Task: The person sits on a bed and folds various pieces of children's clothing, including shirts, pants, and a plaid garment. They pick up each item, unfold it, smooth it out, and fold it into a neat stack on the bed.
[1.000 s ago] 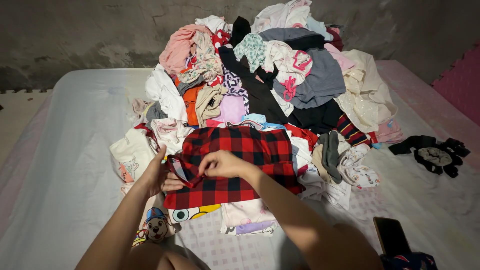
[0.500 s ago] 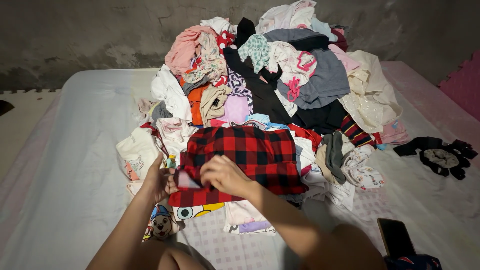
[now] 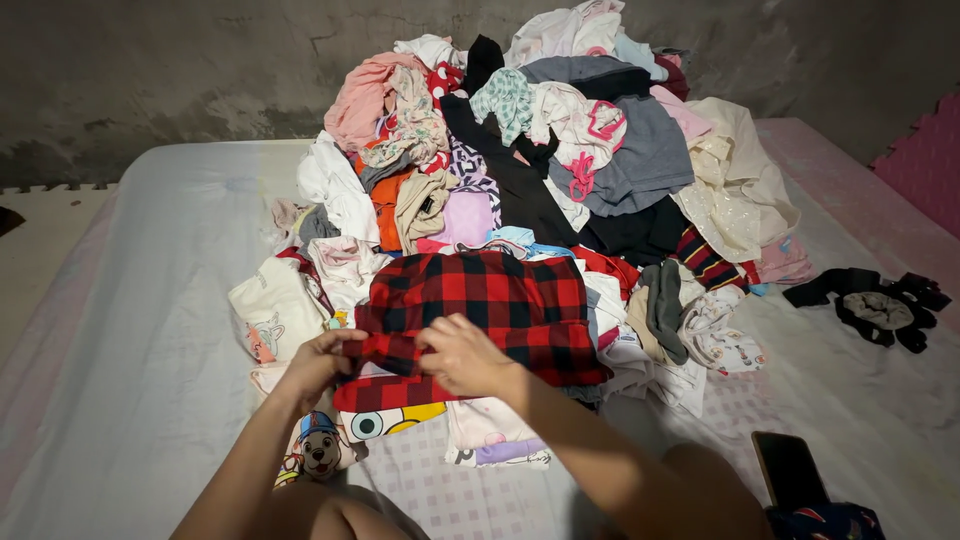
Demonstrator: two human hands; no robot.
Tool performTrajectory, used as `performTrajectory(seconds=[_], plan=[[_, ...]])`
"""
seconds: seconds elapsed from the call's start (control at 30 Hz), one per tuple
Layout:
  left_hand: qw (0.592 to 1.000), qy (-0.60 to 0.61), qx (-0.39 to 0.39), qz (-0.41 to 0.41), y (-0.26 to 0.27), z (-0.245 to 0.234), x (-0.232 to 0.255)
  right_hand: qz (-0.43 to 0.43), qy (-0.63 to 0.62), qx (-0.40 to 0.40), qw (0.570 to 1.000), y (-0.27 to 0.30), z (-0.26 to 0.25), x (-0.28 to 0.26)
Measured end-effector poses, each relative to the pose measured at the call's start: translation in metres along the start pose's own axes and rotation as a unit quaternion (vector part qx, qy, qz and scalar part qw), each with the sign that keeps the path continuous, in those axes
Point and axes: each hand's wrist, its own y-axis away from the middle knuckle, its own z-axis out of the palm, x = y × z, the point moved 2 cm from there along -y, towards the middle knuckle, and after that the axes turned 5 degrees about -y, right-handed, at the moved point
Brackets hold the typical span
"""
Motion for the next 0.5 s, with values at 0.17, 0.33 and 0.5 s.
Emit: performTrajectory(seconds=[0.17,0.33,0.5], plan=[[0.953,-0.271,0.137,0.017,-0.019,-0.003,0.029,0.13,-0.03,0.141,0.981,0.027,-0.024,0.048],[0.901,-0.364,0.211,0.105,-0.09,-0.007,0.054,0.305,0.072,0.197,0.929,0.065,-0.075,0.128],[0.863,-0.466,0.176,0.087,-0.206,0.0,0.022,0.406,0.097,0.021,0.909,0.096,-0.081,0.193]])
